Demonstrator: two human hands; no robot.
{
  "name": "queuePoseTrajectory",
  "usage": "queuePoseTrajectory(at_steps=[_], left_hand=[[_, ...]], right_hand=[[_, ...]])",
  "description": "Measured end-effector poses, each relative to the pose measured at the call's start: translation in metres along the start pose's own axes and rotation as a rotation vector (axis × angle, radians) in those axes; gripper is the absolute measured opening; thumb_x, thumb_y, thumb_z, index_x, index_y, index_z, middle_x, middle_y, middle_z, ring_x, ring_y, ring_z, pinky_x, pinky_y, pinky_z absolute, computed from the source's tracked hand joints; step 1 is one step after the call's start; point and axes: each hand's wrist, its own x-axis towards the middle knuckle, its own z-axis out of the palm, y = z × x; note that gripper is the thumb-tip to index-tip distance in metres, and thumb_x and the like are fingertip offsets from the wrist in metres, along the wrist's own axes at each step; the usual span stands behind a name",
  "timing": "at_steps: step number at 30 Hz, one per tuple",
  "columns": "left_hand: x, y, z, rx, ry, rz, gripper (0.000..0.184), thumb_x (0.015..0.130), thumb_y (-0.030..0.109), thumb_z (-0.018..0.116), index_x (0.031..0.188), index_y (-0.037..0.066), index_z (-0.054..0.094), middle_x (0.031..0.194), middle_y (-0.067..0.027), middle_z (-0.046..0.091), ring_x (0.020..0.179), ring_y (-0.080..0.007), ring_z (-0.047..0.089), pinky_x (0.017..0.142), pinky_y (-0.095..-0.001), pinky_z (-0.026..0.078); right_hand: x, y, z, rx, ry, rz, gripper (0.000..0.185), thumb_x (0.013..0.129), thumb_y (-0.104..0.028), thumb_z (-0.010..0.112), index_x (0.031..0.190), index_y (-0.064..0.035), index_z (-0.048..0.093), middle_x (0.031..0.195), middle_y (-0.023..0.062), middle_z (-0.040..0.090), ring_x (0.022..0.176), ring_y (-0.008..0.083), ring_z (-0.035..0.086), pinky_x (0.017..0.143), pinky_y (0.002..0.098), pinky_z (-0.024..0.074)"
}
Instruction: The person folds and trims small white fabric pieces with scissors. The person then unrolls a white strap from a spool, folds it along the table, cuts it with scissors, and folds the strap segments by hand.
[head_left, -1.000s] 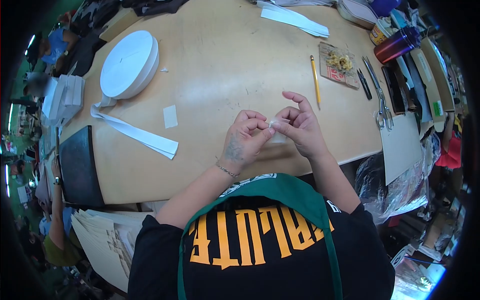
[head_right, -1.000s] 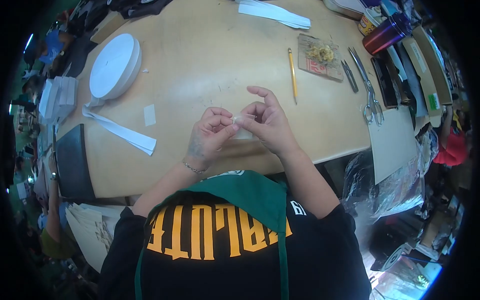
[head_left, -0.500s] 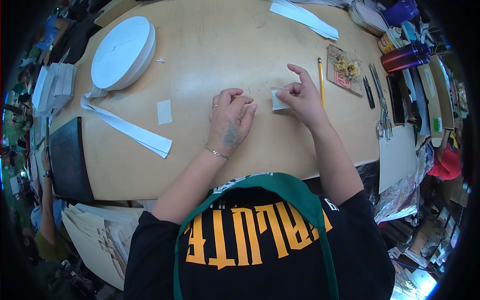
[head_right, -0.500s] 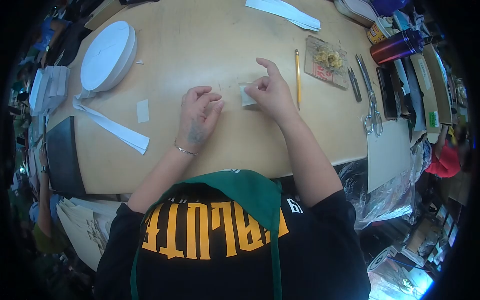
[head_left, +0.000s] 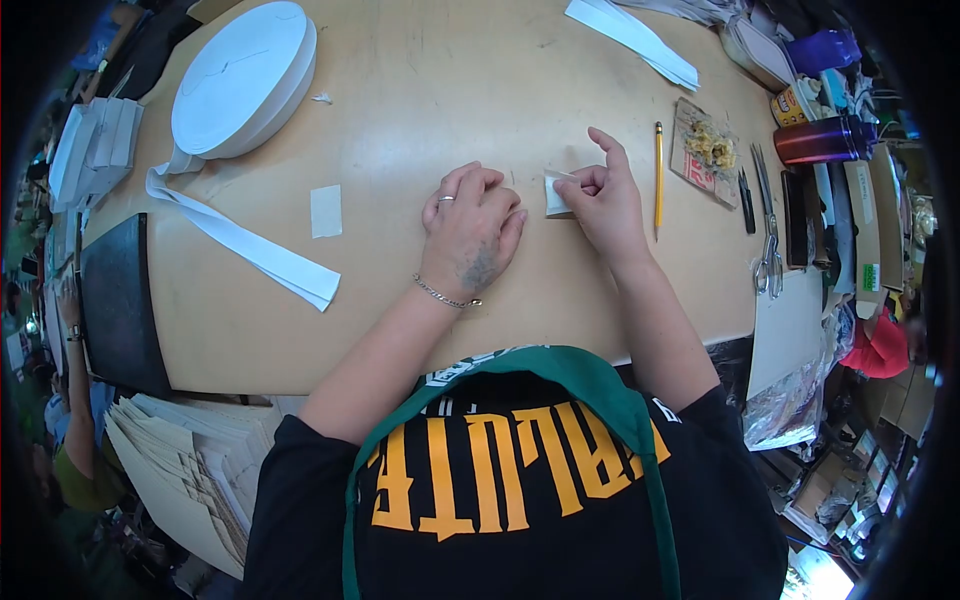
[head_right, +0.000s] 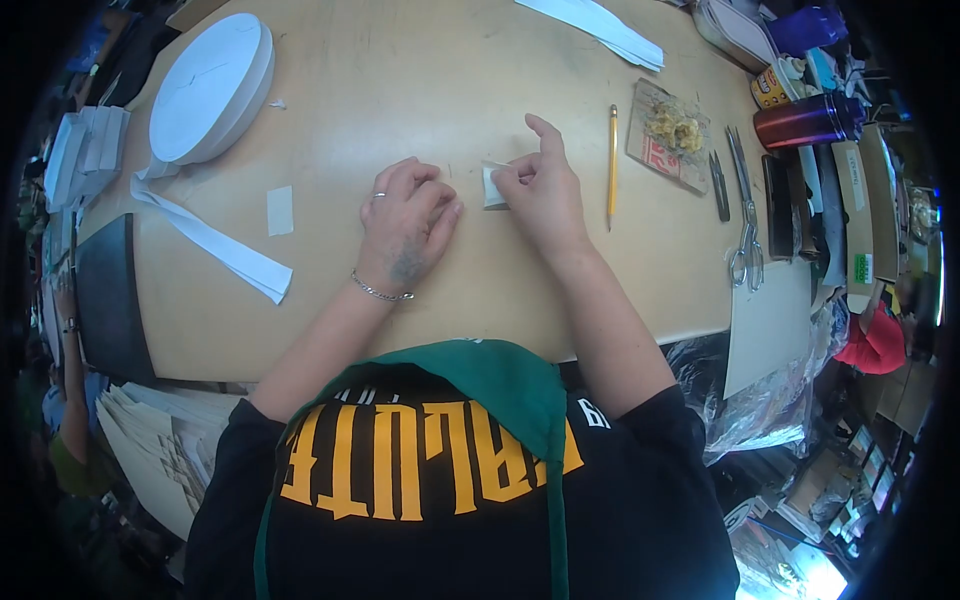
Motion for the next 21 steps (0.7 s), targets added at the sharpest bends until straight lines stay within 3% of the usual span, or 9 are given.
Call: queuePoseTrajectory(at_steps=[11, 21], left_hand=[[0.003, 0.002, -0.002, -0.007, -0.032, -0.02, 0.012, 0.075, 0.02, 0.066, 0.082, 0.012, 0.061, 0.106, -0.0038, 0.051, 0.11, -0.0256, 0.045, 0.082, -0.0457, 0.036], [0.012, 0.003, 0.002, -0.02, -0.002, -0.009, 0.015, 0.071, 0.021, 0.069, 0.077, 0.01, 0.06, 0.103, -0.0031, 0.052, 0.106, -0.0236, 0.047, 0.085, -0.042, 0.035]], right_hand=[[-0.006, 0.003, 0.005, 0.029, 0.042, -0.052, 0.058, 0.076, -0.005, 0.063, 0.128, -0.002, 0.039, 0.08, 0.0083, 0.06, 0.076, 0.0162, 0.058, 0.073, 0.0279, 0.0482], [-0.007, 0.012, 0.007, -0.081, 0.095, -0.156, 0.058, 0.073, -0.006, 0.066, 0.126, -0.0036, 0.042, 0.083, 0.0074, 0.058, 0.081, 0.019, 0.053, 0.076, 0.0304, 0.0464]])
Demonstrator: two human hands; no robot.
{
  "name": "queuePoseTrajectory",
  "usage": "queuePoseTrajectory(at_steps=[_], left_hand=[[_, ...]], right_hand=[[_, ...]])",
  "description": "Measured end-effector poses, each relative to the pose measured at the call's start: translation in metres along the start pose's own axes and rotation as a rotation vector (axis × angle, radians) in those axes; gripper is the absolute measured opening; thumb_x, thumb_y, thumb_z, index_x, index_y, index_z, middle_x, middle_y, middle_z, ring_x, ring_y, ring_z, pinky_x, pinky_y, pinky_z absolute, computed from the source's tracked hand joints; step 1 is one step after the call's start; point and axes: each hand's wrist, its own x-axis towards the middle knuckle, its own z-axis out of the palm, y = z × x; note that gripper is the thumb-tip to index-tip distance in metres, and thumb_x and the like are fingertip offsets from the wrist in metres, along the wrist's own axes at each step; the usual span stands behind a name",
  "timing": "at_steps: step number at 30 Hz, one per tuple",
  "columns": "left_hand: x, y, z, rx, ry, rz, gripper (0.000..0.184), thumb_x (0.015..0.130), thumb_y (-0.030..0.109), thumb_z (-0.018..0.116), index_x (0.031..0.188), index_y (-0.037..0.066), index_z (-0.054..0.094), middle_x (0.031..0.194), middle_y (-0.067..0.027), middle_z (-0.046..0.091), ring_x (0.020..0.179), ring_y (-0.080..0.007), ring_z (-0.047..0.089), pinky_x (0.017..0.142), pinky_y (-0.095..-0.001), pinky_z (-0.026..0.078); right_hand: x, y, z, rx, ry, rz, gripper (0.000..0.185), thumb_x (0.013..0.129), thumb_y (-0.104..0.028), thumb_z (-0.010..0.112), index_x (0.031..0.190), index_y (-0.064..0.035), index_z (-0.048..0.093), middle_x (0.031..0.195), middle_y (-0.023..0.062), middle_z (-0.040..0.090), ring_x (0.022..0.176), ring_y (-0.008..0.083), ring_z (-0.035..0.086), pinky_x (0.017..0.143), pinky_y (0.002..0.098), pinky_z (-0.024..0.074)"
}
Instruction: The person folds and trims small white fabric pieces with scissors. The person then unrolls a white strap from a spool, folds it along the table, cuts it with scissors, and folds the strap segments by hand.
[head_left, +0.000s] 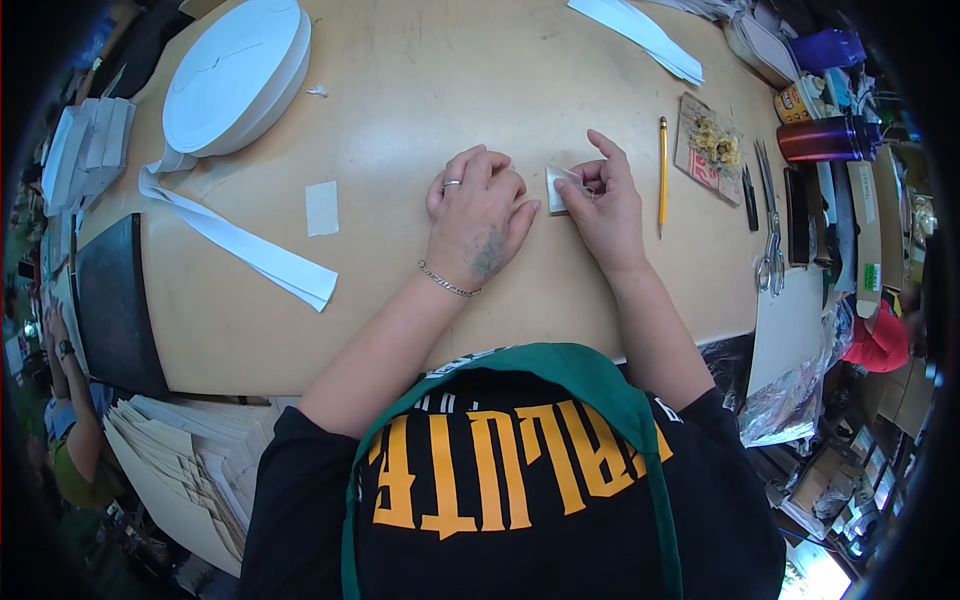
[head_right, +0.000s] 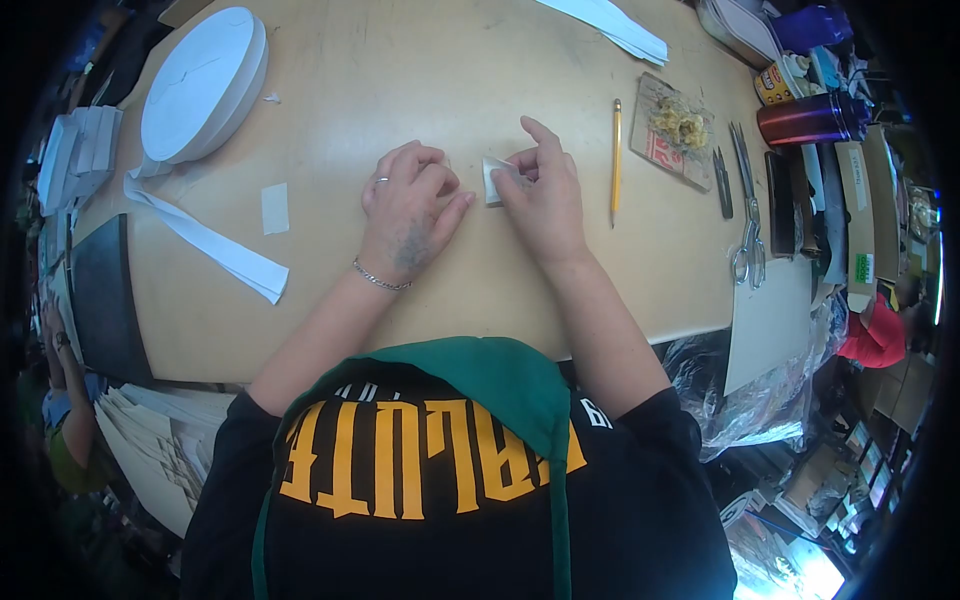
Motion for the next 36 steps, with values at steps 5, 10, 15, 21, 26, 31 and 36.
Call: queuePoseTrajectory(at_steps=[5, 10, 15, 21, 26, 31, 36], left_hand=[[0.0, 0.001, 0.0, -0.012, -0.007, -0.015, 0.017, 0.069, 0.022, 0.071, 0.078, 0.01, 0.062, 0.102, -0.0033, 0.052, 0.106, -0.0237, 0.047, 0.087, -0.0415, 0.035], [0.002, 0.002, 0.001, -0.001, -0.012, 0.004, 0.019, 0.068, 0.023, 0.072, 0.079, 0.01, 0.063, 0.102, -0.0032, 0.052, 0.107, -0.0237, 0.047, 0.092, -0.041, 0.032], [0.002, 0.001, 0.002, -0.02, -0.016, 0.003, 0.019, 0.068, 0.023, 0.072, 0.079, 0.011, 0.063, 0.101, -0.0028, 0.053, 0.107, -0.0238, 0.047, 0.093, -0.0405, 0.032], [0.0, -0.001, 0.003, -0.03, 0.002, -0.004, 0.019, 0.068, 0.024, 0.072, 0.08, 0.011, 0.063, 0.101, -0.0026, 0.053, 0.108, -0.0243, 0.047, 0.093, -0.0415, 0.031], [0.0, -0.002, 0.004, -0.053, 0.021, -0.023, 0.018, 0.069, 0.023, 0.072, 0.079, 0.012, 0.063, 0.101, -0.0024, 0.053, 0.108, -0.0241, 0.047, 0.092, -0.041, 0.032], [0.004, 0.004, 0.007, -0.053, 0.01, -0.024, 0.016, 0.069, 0.022, 0.072, 0.078, 0.012, 0.063, 0.103, -0.003, 0.053, 0.109, -0.025, 0.045, 0.09, -0.043, 0.032], [0.007, 0.009, 0.016, -0.031, -0.035, -0.016, 0.016, 0.071, 0.022, 0.07, 0.084, 0.014, 0.065, 0.109, -0.0046, 0.05, 0.113, -0.026, 0.041, 0.089, -0.0565, 0.03]], right_hand=[[0.0, 0.001, 0.001, 0.034, 0.007, 0.018, 0.058, 0.073, -0.006, 0.065, 0.126, -0.0035, 0.042, 0.083, 0.0072, 0.058, 0.082, 0.0193, 0.053, 0.076, 0.0306, 0.0463], [-0.001, 0.003, 0.003, 0.03, 0.018, 0.014, 0.058, 0.072, -0.005, 0.064, 0.126, -0.0029, 0.042, 0.083, 0.0069, 0.057, 0.084, 0.0201, 0.052, 0.077, 0.031, 0.0461], [-0.003, 0.001, 0.004, 0.012, 0.039, 0.011, 0.057, 0.072, -0.004, 0.064, 0.125, -0.0021, 0.042, 0.083, 0.0068, 0.057, 0.086, 0.02, 0.051, 0.078, 0.0315, 0.0457], [-0.004, 0.004, 0.006, 0.051, 0.046, 0.041, 0.058, 0.072, -0.003, 0.063, 0.125, -0.0021, 0.041, 0.081, 0.0067, 0.057, 0.085, 0.0196, 0.051, 0.078, 0.0315, 0.0456], [-0.003, 0.003, 0.006, 0.063, 0.03, 0.048, 0.057, 0.073, -0.002, 0.064, 0.125, -0.0018, 0.041, 0.081, 0.0072, 0.058, 0.084, 0.0196, 0.051, 0.077, 0.0313, 0.0458], [0.0, -0.001, 0.001, 0.043, -0.01, 0.08, 0.057, 0.074, -0.003, 0.066, 0.125, -0.0028, 0.041, 0.081, 0.0079, 0.058, 0.082, 0.019, 0.053, 0.074, 0.0306, 0.0471], [0.004, -0.005, -0.001, 0.084, -0.041, 0.165, 0.058, 0.072, -0.003, 0.067, 0.125, -0.0029, 0.041, 0.082, 0.0092, 0.057, 0.079, 0.0177, 0.053, 0.07, 0.0297, 0.0478]])
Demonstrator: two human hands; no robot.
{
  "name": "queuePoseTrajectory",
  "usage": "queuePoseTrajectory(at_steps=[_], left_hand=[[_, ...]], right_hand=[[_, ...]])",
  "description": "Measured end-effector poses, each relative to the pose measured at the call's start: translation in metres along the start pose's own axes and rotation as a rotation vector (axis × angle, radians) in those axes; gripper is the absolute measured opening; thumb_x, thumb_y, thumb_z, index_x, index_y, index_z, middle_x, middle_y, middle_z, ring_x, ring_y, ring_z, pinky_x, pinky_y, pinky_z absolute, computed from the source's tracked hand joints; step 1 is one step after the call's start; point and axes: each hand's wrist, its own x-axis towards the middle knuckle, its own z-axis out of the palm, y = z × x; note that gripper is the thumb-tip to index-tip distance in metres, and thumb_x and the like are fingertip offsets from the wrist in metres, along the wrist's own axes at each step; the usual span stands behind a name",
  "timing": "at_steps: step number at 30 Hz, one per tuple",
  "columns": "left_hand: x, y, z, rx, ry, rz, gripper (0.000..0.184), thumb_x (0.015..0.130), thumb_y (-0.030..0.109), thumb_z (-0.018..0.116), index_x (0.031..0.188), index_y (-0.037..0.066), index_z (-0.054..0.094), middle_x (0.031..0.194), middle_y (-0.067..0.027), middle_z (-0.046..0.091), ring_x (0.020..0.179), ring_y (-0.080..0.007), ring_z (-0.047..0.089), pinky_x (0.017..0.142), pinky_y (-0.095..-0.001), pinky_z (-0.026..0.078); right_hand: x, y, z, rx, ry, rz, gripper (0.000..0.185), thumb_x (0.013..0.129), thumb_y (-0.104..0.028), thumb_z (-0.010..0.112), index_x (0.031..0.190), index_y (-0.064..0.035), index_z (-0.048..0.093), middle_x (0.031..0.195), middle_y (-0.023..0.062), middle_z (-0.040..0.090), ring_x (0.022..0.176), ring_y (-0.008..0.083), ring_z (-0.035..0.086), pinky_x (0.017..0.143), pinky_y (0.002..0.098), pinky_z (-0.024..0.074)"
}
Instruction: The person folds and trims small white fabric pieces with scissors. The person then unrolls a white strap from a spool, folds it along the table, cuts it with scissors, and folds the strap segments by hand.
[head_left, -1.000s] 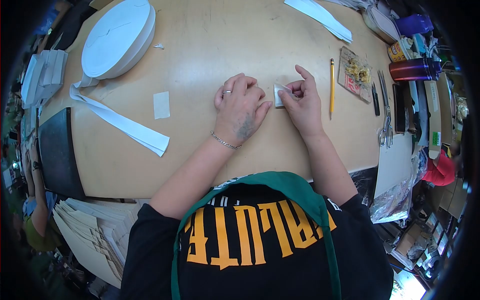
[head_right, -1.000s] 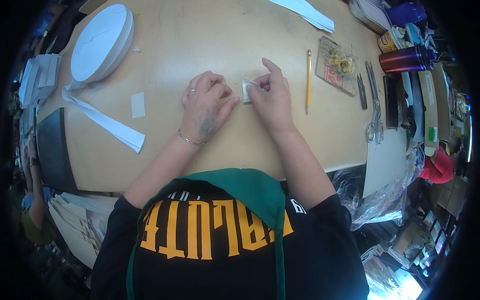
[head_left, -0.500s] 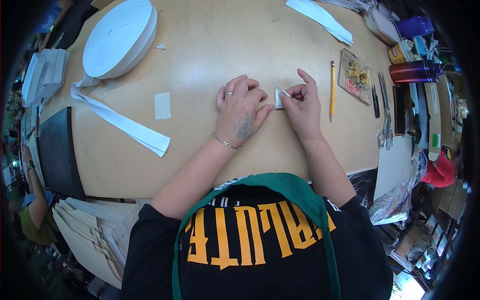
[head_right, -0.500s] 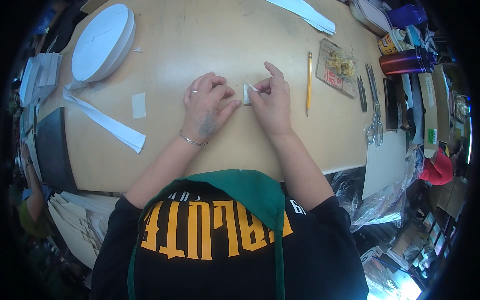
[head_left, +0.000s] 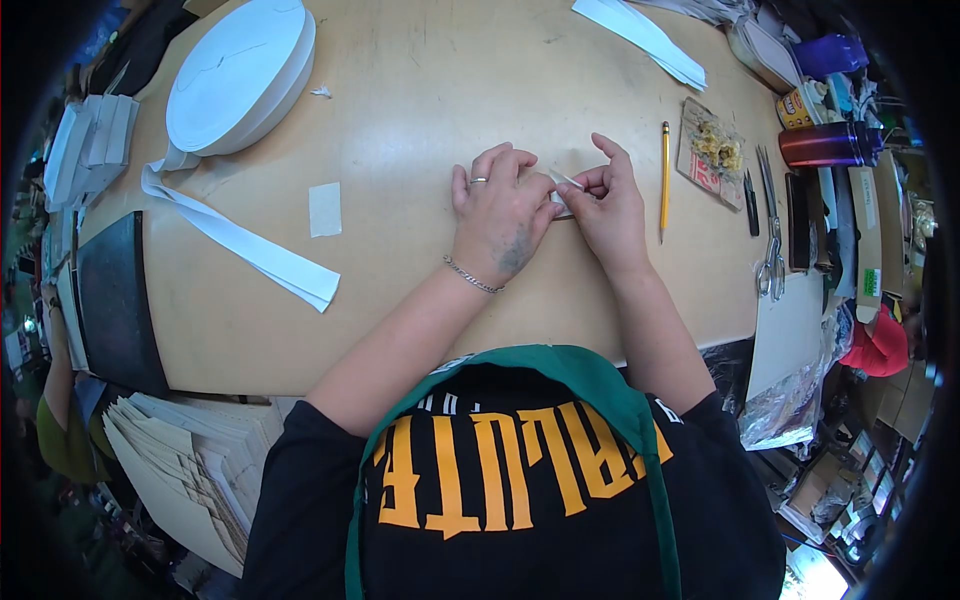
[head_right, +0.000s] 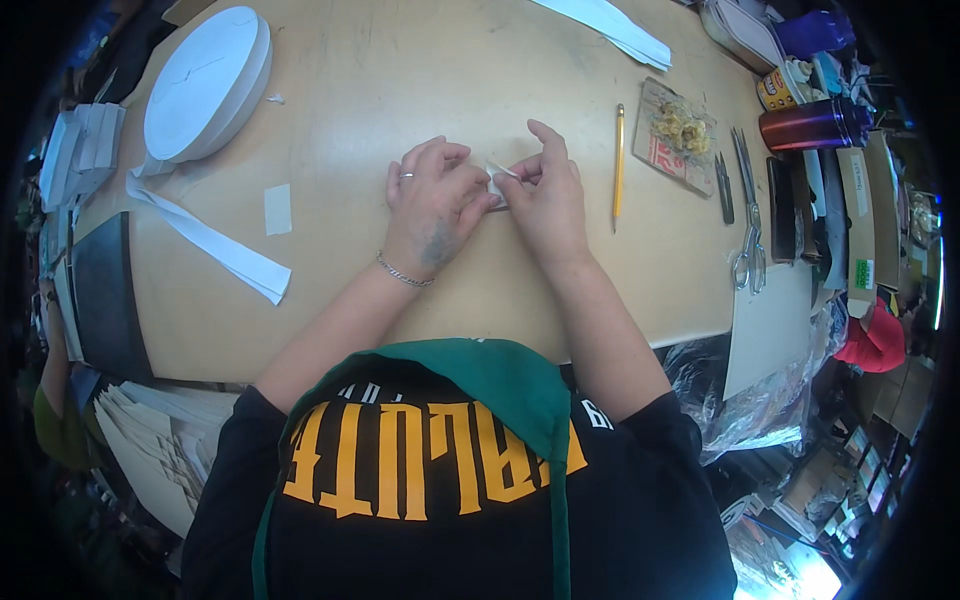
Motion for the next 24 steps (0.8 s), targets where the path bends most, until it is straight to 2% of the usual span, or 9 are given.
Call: queuePoseTrajectory(at_steps=[2, 4, 7, 10, 13, 16, 23, 24], left_hand=[[-0.001, 0.003, -0.001, 0.062, 0.014, 0.006, 0.016, 0.069, 0.021, 0.071, 0.085, 0.017, 0.067, 0.107, -0.005, 0.051, 0.11, -0.0255, 0.044, 0.09, -0.0465, 0.031], [-0.002, 0.003, -0.002, 0.065, 0.013, 0.001, 0.018, 0.069, 0.022, 0.072, 0.086, 0.019, 0.069, 0.107, -0.0056, 0.051, 0.11, -0.0255, 0.044, 0.091, -0.0464, 0.031], [-0.002, 0.001, -0.002, 0.05, 0.02, 0.003, 0.018, 0.068, 0.023, 0.072, 0.086, 0.02, 0.07, 0.109, -0.0061, 0.051, 0.11, -0.0258, 0.044, 0.091, -0.0459, 0.032], [-0.002, 0.001, -0.002, 0.052, 0.031, 0.007, 0.018, 0.067, 0.023, 0.073, 0.084, 0.02, 0.071, 0.11, -0.0067, 0.052, 0.11, -0.0262, 0.044, 0.091, -0.0446, 0.032], [-0.002, 0.001, -0.001, 0.048, 0.051, 0.016, 0.019, 0.067, 0.023, 0.073, 0.085, 0.019, 0.071, 0.111, -0.0074, 0.052, 0.11, -0.0268, 0.044, 0.091, -0.0432, 0.033], [-0.002, -0.001, 0.0, 0.035, 0.062, 0.026, 0.022, 0.066, 0.023, 0.074, 0.087, 0.018, 0.07, 0.112, -0.008, 0.051, 0.111, -0.0273, 0.044, 0.091, -0.0421, 0.033], [-0.002, -0.003, -0.004, 0.022, 0.016, 0.026, 0.032, 0.066, 0.027, 0.074, 0.097, 0.018, 0.068, 0.118, -0.01, 0.049, 0.114, -0.0302, 0.042, 0.094, -0.0417, 0.032], [-0.002, -0.004, -0.004, 0.027, -0.019, 0.012, 0.034, 0.068, 0.028, 0.072, 0.1, 0.02, 0.067, 0.122, -0.0109, 0.046, 0.117, -0.0311, 0.038, 0.096, -0.0458, 0.031]], right_hand=[[0.0, -0.003, -0.001, -0.068, 0.022, -0.007, 0.057, 0.071, -0.003, 0.069, 0.122, -0.0026, 0.042, 0.085, 0.0099, 0.054, 0.078, 0.0179, 0.052, 0.068, 0.0297, 0.0474], [0.0, -0.008, -0.003, -0.228, 0.083, -0.057, 0.054, 0.07, -0.003, 0.07, 0.117, -0.0024, 0.044, 0.087, 0.0104, 0.05, 0.076, 0.0186, 0.051, 0.067, 0.03, 0.0467], [-0.001, -0.002, -0.001, -0.276, 0.144, -0.203, 0.041, 0.068, -0.003, 0.071, 0.103, -0.0026, 0.048, 0.086, 0.0105, 0.044, 0.073, 0.0203, 0.048, 0.064, 0.031, 0.0448], [-0.001, 0.003, -0.002, -0.235, 0.101, -0.232, 0.025, 0.068, -0.002, 0.07, 0.085, -0.003, 0.053, 0.083, 0.0102, 0.043, 0.075, 0.0228, 0.046, 0.065, 0.0319, 0.0434], [-0.002, 0.014, 0.004, -0.186, 0.123, -0.357, 0.014, 0.069, -0.002, 0.069, 0.075, -0.0035, 0.056, 0.084, 0.0102, 0.044, 0.079, 0.0242, 0.046, 0.069, 0.0328, 0.0429], [-0.004, 0.015, 0.003, -0.242, 0.106, -0.348, 0.009, 0.07, -0.002, 0.068, 0.077, -0.0058, 0.062, 0.085, 0.0096, 0.045, 0.082, 0.0248, 0.045, 0.072, 0.0333, 0.0421], [-0.007, 0.008, 0.0, -0.391, 0.101, -0.451, 0.022, 0.07, -0.004, 0.068, 0.09, -0.0121, 0.069, 0.088, 0.0091, 0.046, 0.083, 0.0252, 0.045, 0.075, 0.0337, 0.0418], [-0.008, 0.007, -0.001, -0.395, 0.099, -0.455, 0.022, 0.07, -0.004, 0.068, 0.091, -0.0122, 0.069, 0.089, 0.0095, 0.046, 0.084, 0.0256, 0.045, 0.075, 0.034, 0.0417]])
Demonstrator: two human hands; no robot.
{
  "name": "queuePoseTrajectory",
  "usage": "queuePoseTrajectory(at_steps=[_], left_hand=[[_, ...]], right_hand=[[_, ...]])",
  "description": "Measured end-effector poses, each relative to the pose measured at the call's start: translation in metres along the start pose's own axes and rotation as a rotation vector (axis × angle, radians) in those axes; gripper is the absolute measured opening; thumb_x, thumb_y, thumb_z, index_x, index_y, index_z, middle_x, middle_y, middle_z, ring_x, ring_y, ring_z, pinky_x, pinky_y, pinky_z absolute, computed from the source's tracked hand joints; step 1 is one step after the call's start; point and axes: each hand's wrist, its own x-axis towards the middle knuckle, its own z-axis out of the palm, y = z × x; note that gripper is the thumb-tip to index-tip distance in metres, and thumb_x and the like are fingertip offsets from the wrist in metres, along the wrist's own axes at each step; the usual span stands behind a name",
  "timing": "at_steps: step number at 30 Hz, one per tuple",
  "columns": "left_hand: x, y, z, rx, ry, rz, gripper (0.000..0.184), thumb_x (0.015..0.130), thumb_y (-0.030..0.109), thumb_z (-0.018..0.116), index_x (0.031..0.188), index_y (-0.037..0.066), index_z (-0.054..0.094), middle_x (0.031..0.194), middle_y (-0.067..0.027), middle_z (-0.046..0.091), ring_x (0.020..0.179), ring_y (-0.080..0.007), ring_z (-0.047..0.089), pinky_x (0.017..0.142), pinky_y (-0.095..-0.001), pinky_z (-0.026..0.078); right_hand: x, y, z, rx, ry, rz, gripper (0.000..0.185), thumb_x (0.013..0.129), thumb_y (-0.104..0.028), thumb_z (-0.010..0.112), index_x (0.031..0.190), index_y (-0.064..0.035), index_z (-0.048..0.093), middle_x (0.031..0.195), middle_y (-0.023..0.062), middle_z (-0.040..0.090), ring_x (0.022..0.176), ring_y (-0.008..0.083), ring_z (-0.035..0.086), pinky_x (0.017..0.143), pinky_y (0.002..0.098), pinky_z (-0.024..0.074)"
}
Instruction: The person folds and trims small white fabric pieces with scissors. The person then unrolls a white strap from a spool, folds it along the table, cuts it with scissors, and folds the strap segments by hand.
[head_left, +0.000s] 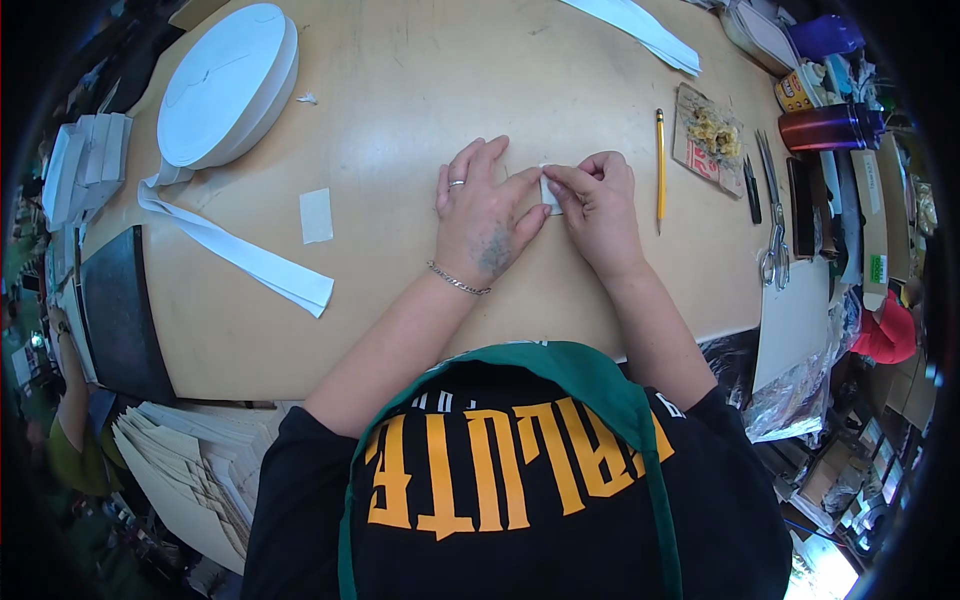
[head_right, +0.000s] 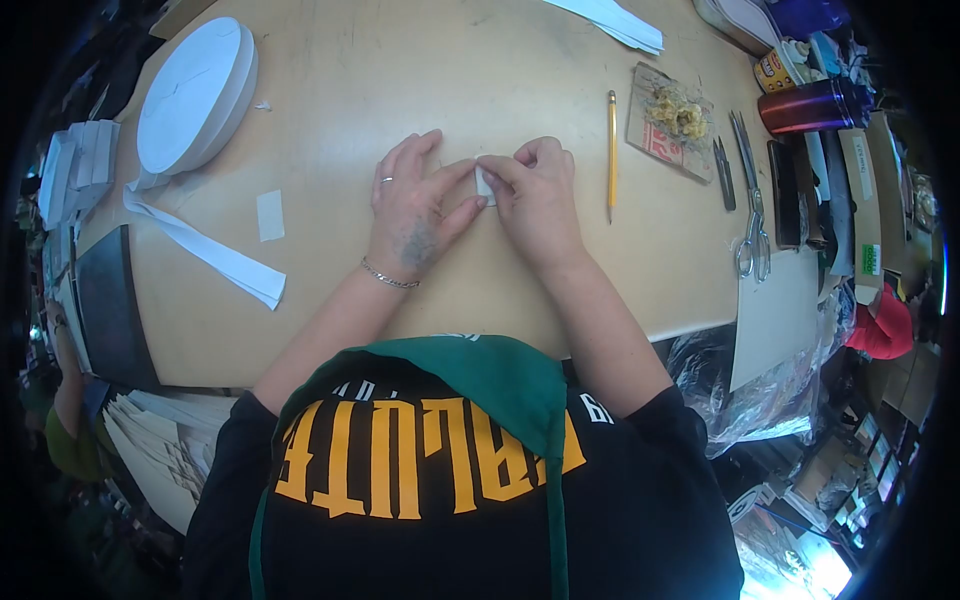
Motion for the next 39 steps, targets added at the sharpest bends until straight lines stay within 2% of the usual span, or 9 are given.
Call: queuePoseTrajectory(at_steps=[2, 13, 16, 19, 22, 28, 31, 35, 39], left_hand=[[-0.001, -0.001, -0.001, 0.009, -0.07, -0.028, 0.038, 0.071, 0.03, 0.07, 0.107, 0.022, 0.064, 0.131, -0.0126, 0.039, 0.125, -0.0329, 0.031, 0.098, -0.054, 0.029], [0.0, -0.001, -0.013, 0.043, -0.117, -0.058, 0.046, 0.071, 0.034, 0.07, 0.114, 0.021, 0.061, 0.137, -0.0175, 0.033, 0.127, -0.0393, 0.027, 0.098, -0.0481, 0.032], [0.0, -0.005, -0.009, -0.017, -0.065, 0.006, 0.042, 0.074, 0.034, 0.068, 0.114, 0.022, 0.061, 0.137, -0.0154, 0.034, 0.128, -0.0393, 0.025, 0.098, -0.0519, 0.031], [0.005, 0.0, -0.005, 0.107, -0.083, 0.091, 0.038, 0.076, 0.036, 0.066, 0.112, 0.024, 0.062, 0.138, -0.012, 0.035, 0.129, -0.0395, 0.025, 0.096, -0.0582, 0.029], [0.005, 0.0, 0.0, 0.187, -0.094, 0.088, 0.035, 0.078, 0.038, 0.064, 0.111, 0.026, 0.063, 0.138, -0.0096, 0.036, 0.128, -0.0393, 0.027, 0.092, -0.0639, 0.029], [0.003, 0.002, 0.002, 0.219, -0.105, 0.063, 0.036, 0.079, 0.039, 0.062, 0.112, 0.025, 0.062, 0.138, -0.0107, 0.036, 0.13, -0.0373, 0.027, 0.091, -0.0663, 0.027], [0.006, 0.001, -0.002, 0.188, -0.14, 0.051, 0.042, 0.081, 0.039, 0.061, 0.118, 0.021, 0.058, 0.14, -0.0109, 0.034, 0.131, -0.0365, 0.026, 0.092, -0.0664, 0.026], [0.004, -0.001, -0.002, 0.111, -0.086, 0.108, 0.047, 0.085, 0.035, 0.056, 0.127, 0.016, 0.049, 0.142, -0.0052, 0.033, 0.131, -0.0327, 0.027, 0.091, -0.0679, 0.026], [-0.002, 0.001, 0.002, 0.377, -0.289, 0.184, 0.045, 0.088, 0.033, 0.05, 0.13, 0.018, 0.045, 0.142, 0.0037, 0.032, 0.132, -0.0279, 0.026, 0.091, -0.0708, 0.024]], right_hand=[[-0.001, -0.001, -0.001, -0.037, -0.009, -0.024, 0.023, 0.072, -0.006, 0.067, 0.094, -0.0126, 0.068, 0.091, 0.0107, 0.046, 0.086, 0.0269, 0.044, 0.077, 0.035, 0.0416], [-0.005, -0.01, -0.026, -0.323, -0.266, 0.033, 0.037, 0.078, -0.034, 0.063, 0.114, -0.0261, 0.061, 0.127, 0.0165, 0.04, 0.113, 0.0371, 0.038, 0.091, 0.0457, 0.037], [-0.01, -0.002, -0.023, -0.473, -0.197, -0.057, 0.04, 0.08, -0.045, 0.058, 0.118, -0.0333, 0.057, 0.14, 0.0161, 0.026, 0.128, 0.0426, 0.022, 0.096, 0.0583, 0.0292], [-0.011, -0.005, -0.021, -0.481, -0.285, 0.077, 0.042, 0.081, -0.05, 0.054, 0.121, -0.0364, 0.054, 0.146, 0.0162, 0.014, 0.134, 0.0433, 0.004, 0.098, 0.0664, 0.0184], [-0.01, -0.006, -0.023, -0.473, -0.333, 0.117, 0.048, 0.081, -0.053, 0.054, 0.126, -0.0376, 0.048, 0.148, 0.0153, 0.01, 0.135, 0.0434, -0.001, 0.098, 0.0689, 0.0126], [-0.015, -0.003, -0.03, -0.518, -0.341, 0.161, 0.075, 0.077, -0.057, 0.055, 0.139, -0.0226, 0.031, 0.149, 0.0131, 0.008, 0.136, 0.0386, 0.0, 0.099, 0.0678, 0.0122], [-0.027, 0.008, -0.029, -0.37, -0.102, 0.006, 0.083, 0.077, -0.057, 0.055, 0.139, -0.0102, 0.028, 0.149, 0.0106, 0.012, 0.137, 0.0349, 0.003, 0.101, 0.0649, 0.0129], [-0.034, 0.005, -0.024, -0.4, -0.258, -0.138, 0.085, 0.078, -0.061, 0.05, 0.139, -0.0066, 0.027, 0.148, 0.0081, 0.018, 0.138, 0.0321, 0.007, 0.104, 0.0603, 0.011], [-0.039, -0.003, -0.024, -0.443, -0.438, -0.133, 0.083, 0.078, -0.059, 0.051, 0.138, -0.0064, 0.029, 0.148, 0.0058, 0.018, 0.137, 0.0295, 0.009, 0.104, 0.0609, 0.0121]])
